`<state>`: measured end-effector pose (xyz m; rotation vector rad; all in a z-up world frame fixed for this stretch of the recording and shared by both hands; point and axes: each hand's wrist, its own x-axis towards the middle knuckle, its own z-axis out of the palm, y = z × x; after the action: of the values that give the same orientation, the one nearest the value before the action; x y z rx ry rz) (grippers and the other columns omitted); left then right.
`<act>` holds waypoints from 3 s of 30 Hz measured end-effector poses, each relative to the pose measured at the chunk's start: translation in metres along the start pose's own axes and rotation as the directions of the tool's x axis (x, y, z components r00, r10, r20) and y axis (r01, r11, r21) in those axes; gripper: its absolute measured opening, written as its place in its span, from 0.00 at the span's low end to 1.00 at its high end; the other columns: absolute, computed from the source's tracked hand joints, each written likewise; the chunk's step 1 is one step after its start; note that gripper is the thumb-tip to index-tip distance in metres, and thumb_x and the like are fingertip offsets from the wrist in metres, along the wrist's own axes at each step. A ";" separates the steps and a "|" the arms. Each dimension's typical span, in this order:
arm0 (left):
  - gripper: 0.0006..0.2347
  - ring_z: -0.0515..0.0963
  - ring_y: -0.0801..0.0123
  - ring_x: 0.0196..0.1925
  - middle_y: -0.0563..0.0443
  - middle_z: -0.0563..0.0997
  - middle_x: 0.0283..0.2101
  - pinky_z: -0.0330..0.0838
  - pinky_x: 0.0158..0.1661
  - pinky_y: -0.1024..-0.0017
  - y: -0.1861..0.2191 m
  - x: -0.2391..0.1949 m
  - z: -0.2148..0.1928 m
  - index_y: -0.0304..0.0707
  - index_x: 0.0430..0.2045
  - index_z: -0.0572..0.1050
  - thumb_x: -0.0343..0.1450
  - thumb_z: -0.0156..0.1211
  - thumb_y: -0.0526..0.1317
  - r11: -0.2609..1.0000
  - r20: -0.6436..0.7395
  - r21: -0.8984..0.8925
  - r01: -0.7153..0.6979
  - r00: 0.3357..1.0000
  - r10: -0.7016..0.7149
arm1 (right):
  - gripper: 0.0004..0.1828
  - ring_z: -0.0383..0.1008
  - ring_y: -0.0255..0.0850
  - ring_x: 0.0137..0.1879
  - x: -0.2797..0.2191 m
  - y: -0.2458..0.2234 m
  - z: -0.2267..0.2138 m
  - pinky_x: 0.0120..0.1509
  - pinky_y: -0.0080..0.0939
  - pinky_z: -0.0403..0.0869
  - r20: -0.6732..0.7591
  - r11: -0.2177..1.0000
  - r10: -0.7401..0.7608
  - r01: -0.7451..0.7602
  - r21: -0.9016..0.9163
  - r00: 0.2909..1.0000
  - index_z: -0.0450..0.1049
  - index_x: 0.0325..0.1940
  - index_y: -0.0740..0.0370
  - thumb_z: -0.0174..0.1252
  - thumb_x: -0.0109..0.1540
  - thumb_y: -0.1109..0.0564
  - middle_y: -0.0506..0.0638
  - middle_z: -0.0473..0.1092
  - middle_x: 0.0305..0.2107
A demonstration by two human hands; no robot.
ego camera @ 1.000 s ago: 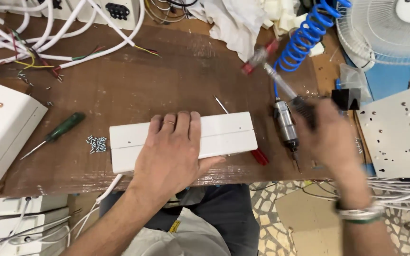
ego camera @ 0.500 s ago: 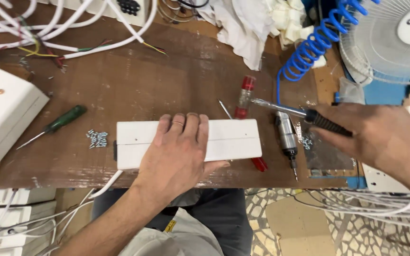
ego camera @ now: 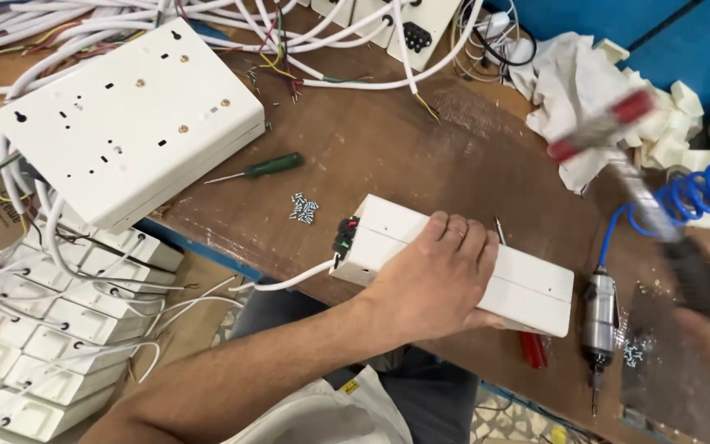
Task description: The person uses a screwdriver to pry open a white plastic electrical enclosure, then uses a rubber mallet to tap the casing closed. They then use a pneumatic screwdriver to drive screws into the enclosure, repeating the process on multiple units.
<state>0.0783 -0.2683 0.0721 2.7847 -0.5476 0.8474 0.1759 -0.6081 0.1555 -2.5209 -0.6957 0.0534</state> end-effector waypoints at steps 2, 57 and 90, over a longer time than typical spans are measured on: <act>0.40 0.74 0.48 0.47 0.33 0.76 0.46 0.62 0.58 0.58 0.001 -0.002 0.000 0.22 0.51 0.72 0.65 0.54 0.70 1.000 0.012 -0.006 0.003 1.000 -0.003 | 0.46 0.77 0.51 0.34 0.014 -0.089 0.006 0.38 0.44 0.75 0.027 0.997 0.015 -0.013 -0.070 1.000 0.62 0.76 0.72 0.57 0.50 0.69 0.66 0.74 0.45; 0.41 0.74 0.50 0.49 0.33 0.77 0.52 0.64 0.54 0.55 -0.006 0.002 -0.004 0.20 0.55 0.71 0.69 0.52 0.70 0.998 0.181 -0.009 -0.068 0.981 0.069 | 0.36 0.77 0.48 0.29 0.012 -0.180 -0.015 0.26 0.42 0.76 -0.019 0.944 0.016 -0.021 -0.330 1.000 0.63 0.69 0.72 0.61 0.57 0.63 0.59 0.75 0.36; 0.36 0.74 0.45 0.52 0.29 0.76 0.52 0.62 0.61 0.58 -0.001 -0.006 -0.004 0.19 0.52 0.72 0.69 0.53 0.64 0.993 -0.065 -0.115 -0.018 0.998 0.011 | 0.35 0.81 0.50 0.16 0.066 -0.177 0.008 0.12 0.44 0.77 0.150 0.905 0.238 -0.163 -0.392 0.960 0.63 0.76 0.43 0.54 0.63 0.52 0.57 0.81 0.31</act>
<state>0.0719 -0.2647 0.0725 2.6426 -0.5874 0.8762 0.1487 -0.4428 0.2427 -2.9841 -0.5567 0.2679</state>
